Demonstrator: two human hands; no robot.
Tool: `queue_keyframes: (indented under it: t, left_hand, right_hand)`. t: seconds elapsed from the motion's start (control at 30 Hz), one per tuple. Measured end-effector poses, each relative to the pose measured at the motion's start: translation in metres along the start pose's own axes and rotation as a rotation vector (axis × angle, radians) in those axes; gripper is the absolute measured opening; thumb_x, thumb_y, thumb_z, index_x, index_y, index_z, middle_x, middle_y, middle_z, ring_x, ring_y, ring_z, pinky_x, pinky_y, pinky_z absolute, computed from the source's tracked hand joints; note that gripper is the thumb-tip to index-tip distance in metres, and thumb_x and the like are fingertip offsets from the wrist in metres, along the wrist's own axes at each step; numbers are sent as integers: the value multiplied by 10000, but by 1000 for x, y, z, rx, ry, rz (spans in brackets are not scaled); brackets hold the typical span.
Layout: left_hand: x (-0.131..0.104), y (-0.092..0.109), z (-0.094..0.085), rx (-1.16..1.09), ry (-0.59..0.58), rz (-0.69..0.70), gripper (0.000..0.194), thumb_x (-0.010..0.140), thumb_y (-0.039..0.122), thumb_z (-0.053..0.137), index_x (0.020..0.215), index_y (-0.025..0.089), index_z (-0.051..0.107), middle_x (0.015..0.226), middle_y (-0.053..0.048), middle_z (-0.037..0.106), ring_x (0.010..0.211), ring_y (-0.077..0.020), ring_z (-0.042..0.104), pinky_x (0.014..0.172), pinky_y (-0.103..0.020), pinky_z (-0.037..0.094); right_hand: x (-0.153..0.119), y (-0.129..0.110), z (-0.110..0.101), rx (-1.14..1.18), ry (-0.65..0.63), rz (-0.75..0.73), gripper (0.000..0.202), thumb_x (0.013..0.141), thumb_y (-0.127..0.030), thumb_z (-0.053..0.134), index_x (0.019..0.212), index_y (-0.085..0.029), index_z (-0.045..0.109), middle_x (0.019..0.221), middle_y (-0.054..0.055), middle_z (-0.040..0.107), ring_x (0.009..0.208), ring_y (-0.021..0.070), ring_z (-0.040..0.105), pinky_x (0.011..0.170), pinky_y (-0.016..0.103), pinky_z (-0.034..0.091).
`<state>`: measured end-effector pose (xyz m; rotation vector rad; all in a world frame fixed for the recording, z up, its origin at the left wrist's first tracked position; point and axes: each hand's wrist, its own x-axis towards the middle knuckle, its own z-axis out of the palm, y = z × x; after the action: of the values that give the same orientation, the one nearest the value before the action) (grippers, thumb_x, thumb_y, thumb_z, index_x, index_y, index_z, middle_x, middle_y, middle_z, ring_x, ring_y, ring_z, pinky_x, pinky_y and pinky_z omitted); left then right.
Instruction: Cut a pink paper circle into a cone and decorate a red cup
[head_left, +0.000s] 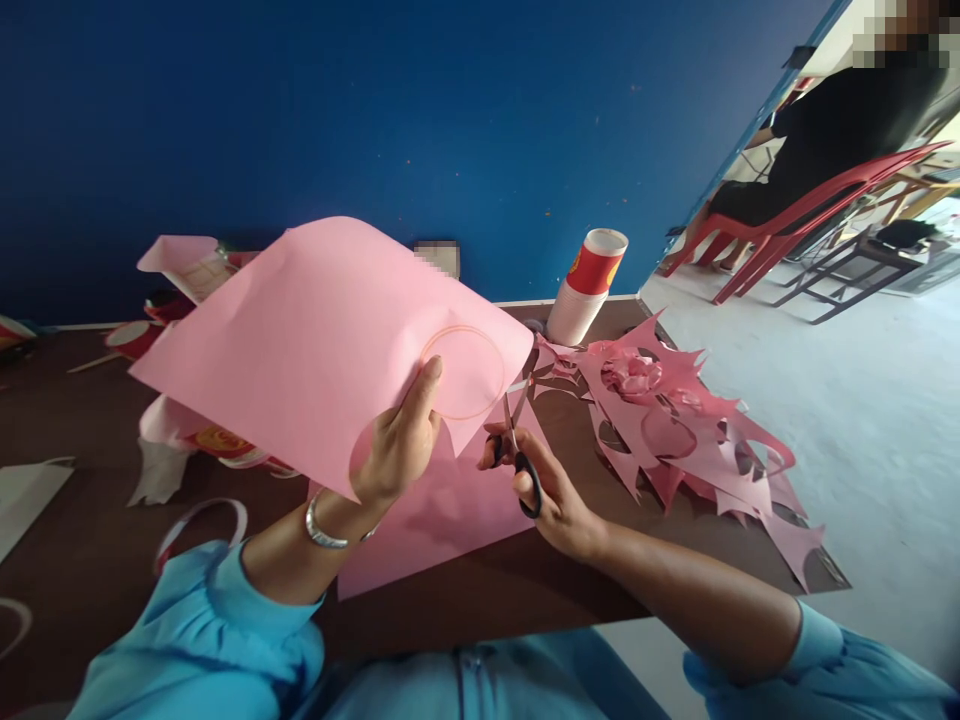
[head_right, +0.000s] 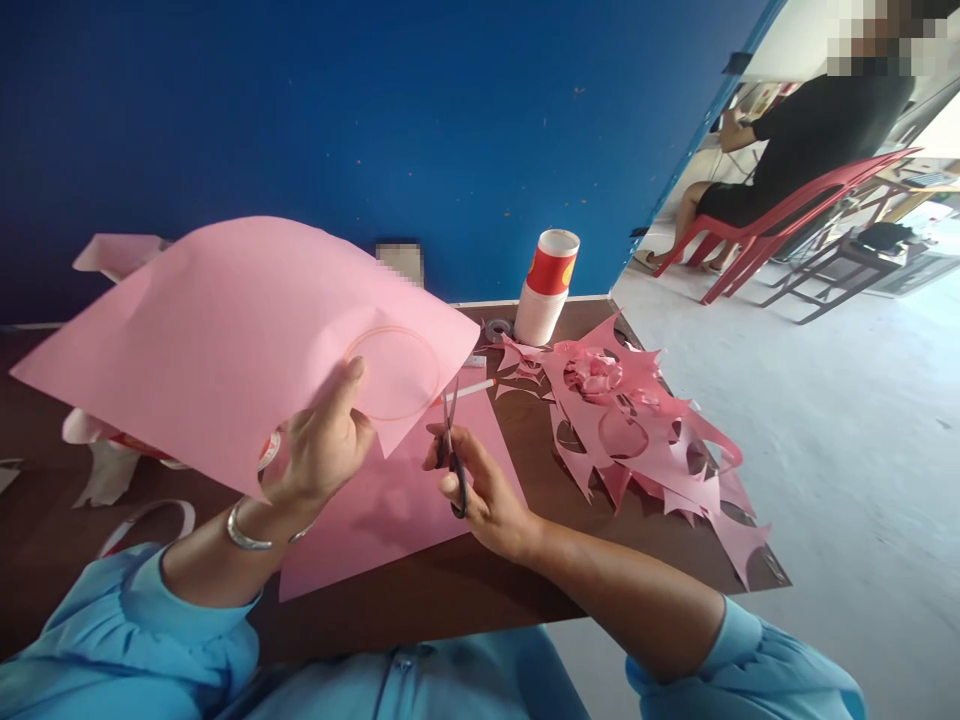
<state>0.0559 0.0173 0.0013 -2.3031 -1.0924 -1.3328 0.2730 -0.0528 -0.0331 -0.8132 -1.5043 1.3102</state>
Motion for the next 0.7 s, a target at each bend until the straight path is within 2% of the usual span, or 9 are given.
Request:
queue_keyframes:
  t: [0.1,0.13,0.33,0.5,0.7]
  left_hand:
    - [-3,9,1,69,46,167,871,922,-69,513,1682,255,238,1456,-56,682,1212,-162,735,1022,-209,614]
    - [-4,11,2,70,58,181,866,928,-69,505,1684,248,226,1474,-58,667,1225,-155,727,1032,-196,605]
    - [-6,15,9,90,54,177,834,950,-89,467,1680,230,219,1426,-72,701,1191,-157,745,996,-203,626]
    - [-10,15,10,108,49,159,869,945,-112,447,1691,220,148,1457,-70,671,1209,-138,729,1039,-165,583]
    - [-16,13,11,49,8,119,863,973,-48,474,1695,291,144,1538,-54,601,1250,-159,706,1045,-188,596]
  right_hand:
    - [0,-1,3,27,6,-2,590,988,-752,477,1298,-256,558,1077,80,637,955,209,592,875,366,504]
    - [0,-2,4,34,6,-4,579,990,-751,472,1273,-254,567,1062,76,639,945,206,594,872,366,503]
    - [0,-9,3,37,-19,27,531,1016,-729,432,1110,-237,608,995,54,606,821,173,524,751,326,464]
    - [0,-6,4,-8,9,58,518,1018,-731,421,1045,-247,605,931,39,590,726,161,468,671,311,441]
    - [2,-7,4,8,29,28,509,1012,-731,443,1013,-245,595,926,42,620,820,182,568,742,320,479]
